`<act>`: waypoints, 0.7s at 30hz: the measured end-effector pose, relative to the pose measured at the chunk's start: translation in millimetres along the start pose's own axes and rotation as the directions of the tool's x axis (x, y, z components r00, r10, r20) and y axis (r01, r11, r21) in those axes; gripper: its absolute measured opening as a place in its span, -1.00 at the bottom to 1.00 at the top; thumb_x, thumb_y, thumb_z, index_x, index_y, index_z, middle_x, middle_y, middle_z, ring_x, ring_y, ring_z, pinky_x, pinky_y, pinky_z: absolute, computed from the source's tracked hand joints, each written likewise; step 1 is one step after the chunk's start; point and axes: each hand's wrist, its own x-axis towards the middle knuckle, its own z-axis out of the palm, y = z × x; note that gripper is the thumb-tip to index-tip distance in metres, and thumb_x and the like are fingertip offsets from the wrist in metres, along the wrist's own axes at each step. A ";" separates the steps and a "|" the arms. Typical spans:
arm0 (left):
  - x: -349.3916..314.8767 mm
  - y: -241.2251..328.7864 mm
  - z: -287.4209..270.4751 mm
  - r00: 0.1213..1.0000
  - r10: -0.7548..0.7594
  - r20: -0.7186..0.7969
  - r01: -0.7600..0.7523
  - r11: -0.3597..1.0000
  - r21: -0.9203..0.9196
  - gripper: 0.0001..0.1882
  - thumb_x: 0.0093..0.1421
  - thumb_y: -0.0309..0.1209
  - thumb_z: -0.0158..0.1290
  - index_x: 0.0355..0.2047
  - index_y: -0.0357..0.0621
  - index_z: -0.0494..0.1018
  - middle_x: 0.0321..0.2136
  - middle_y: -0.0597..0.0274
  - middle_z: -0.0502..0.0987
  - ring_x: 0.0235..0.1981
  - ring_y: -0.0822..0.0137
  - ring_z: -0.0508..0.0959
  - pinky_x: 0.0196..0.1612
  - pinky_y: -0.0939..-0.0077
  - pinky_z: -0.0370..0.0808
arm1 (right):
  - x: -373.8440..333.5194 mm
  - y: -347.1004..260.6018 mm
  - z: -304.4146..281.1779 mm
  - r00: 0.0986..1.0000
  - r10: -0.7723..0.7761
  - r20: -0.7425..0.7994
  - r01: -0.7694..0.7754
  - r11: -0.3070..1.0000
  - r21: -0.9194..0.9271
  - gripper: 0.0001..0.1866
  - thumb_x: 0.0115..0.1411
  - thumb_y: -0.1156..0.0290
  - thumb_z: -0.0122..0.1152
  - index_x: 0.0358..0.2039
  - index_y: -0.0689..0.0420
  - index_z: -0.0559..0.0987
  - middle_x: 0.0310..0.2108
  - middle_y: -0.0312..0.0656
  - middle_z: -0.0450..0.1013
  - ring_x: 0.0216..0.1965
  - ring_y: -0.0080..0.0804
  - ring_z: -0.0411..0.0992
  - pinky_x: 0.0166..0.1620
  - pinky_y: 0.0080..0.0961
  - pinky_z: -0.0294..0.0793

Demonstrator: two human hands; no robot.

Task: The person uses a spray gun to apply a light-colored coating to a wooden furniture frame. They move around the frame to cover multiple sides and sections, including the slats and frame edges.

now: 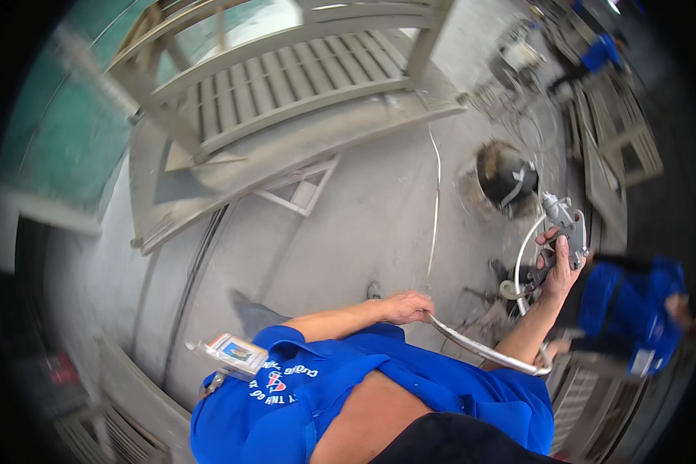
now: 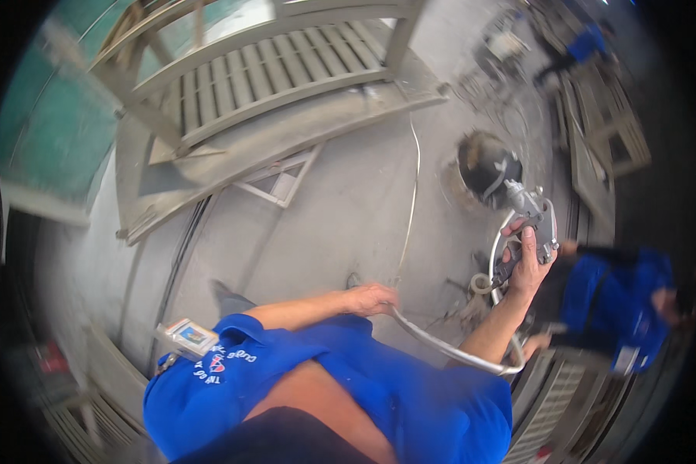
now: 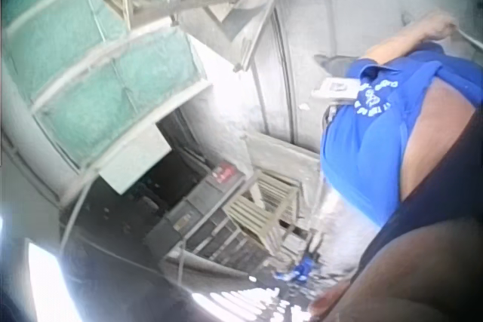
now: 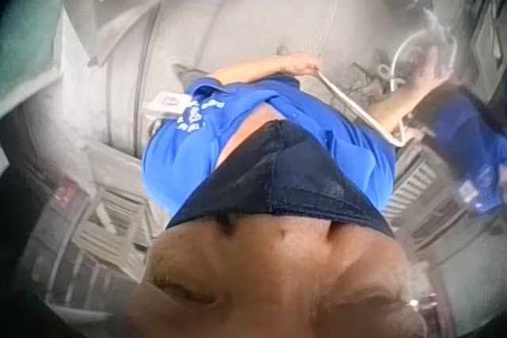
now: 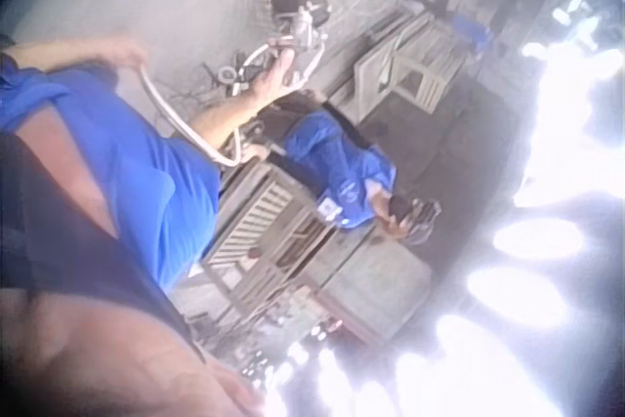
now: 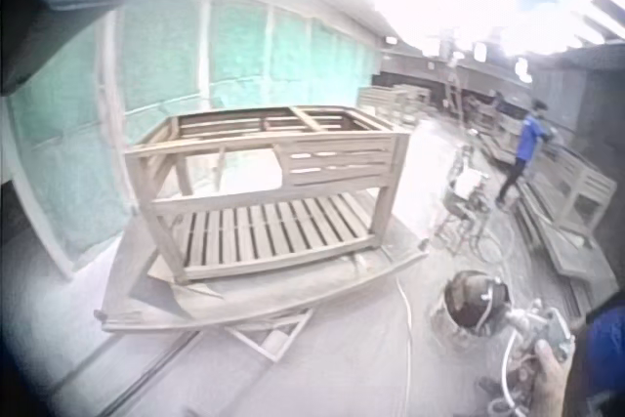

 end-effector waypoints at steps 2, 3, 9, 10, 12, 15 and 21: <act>-2.5 1.5 37.3 0.991 -0.010 0.130 0.013 1.000 -0.021 -0.79 0.25 -0.46 0.16 -0.10 -0.11 0.51 -0.22 0.06 0.59 -0.14 -0.12 0.58 0.11 0.10 0.51 | -52.1 -17.4 -21.1 1.000 -0.010 0.027 0.009 1.000 0.019 -0.59 0.34 0.29 0.29 0.12 0.19 0.49 -0.25 -0.12 0.55 -0.33 -0.42 0.57 -0.58 -0.70 0.39; -7.7 4.1 65.1 0.980 0.010 0.198 -0.006 1.000 -0.020 -0.79 0.24 -0.48 0.16 -0.11 -0.11 0.51 -0.22 0.06 0.60 -0.12 -0.12 0.58 0.18 0.11 0.47 | -88.5 -30.0 -37.7 0.999 -0.009 0.032 0.007 0.998 0.063 -0.44 0.31 0.29 0.31 0.26 0.20 0.39 -0.25 -0.04 0.54 -0.33 -0.37 0.57 -0.59 -0.68 0.41; -57.6 -21.3 98.0 0.911 0.179 0.371 -0.118 0.977 -0.180 -0.72 0.17 -0.63 0.17 -0.11 -0.12 0.49 -0.18 0.12 0.61 -0.01 -0.07 0.57 0.43 0.12 0.27 | -265.9 -53.2 11.3 0.982 0.121 -0.144 -0.152 0.962 -0.226 -0.32 0.25 0.34 0.37 0.32 0.28 0.38 -0.34 -0.08 0.58 -0.52 -0.57 0.47 -0.60 -0.72 0.34; -60.4 -24.6 102.8 0.912 0.217 0.348 -0.161 0.970 -0.182 -0.70 0.16 -0.65 0.17 -0.10 -0.12 0.49 -0.16 0.12 0.61 0.01 -0.07 0.57 0.41 0.11 0.29 | -273.9 -54.2 19.8 0.980 0.170 -0.099 -0.190 0.951 -0.243 -0.33 0.24 0.35 0.38 0.32 0.27 0.40 -0.35 -0.11 0.59 -0.58 -0.64 0.42 -0.60 -0.74 0.31; -74.3 -35.1 113.0 0.926 0.280 0.253 -0.227 0.949 -0.218 -0.73 0.15 -0.58 0.21 -0.13 -0.12 0.51 -0.17 0.08 0.59 -0.02 -0.06 0.57 0.23 0.11 0.41 | -304.6 -51.1 39.7 0.976 0.208 -0.069 -0.219 0.940 -0.263 -0.33 0.24 0.38 0.39 0.33 0.24 0.41 -0.38 -0.14 0.60 -0.65 -0.71 0.34 -0.59 -0.76 0.27; -122.8 -66.0 105.1 0.948 0.289 0.132 -0.259 0.945 -0.201 -0.68 0.13 -0.56 0.22 -0.08 -0.12 0.54 -0.09 0.07 0.59 -0.02 -0.01 0.59 0.10 0.15 0.51 | -364.9 -43.4 76.6 0.952 0.297 0.069 -0.259 0.907 -0.333 -0.35 0.18 0.43 0.41 0.28 0.23 0.45 -0.28 -0.05 0.62 -0.41 -0.49 0.56 -0.42 -0.59 0.48; -60.8 -211.4 21.6 0.783 -0.441 -0.439 0.439 0.891 -0.112 -0.74 0.32 -0.40 0.07 -0.03 -0.18 0.57 -0.07 0.01 0.65 0.09 0.11 0.59 0.05 0.20 0.55 | -346.8 -12.9 90.9 0.676 0.680 0.282 -0.463 0.691 -0.555 -0.47 0.16 0.55 0.40 0.18 0.15 0.59 0.07 0.04 0.59 0.05 -0.14 0.61 0.15 -0.34 0.52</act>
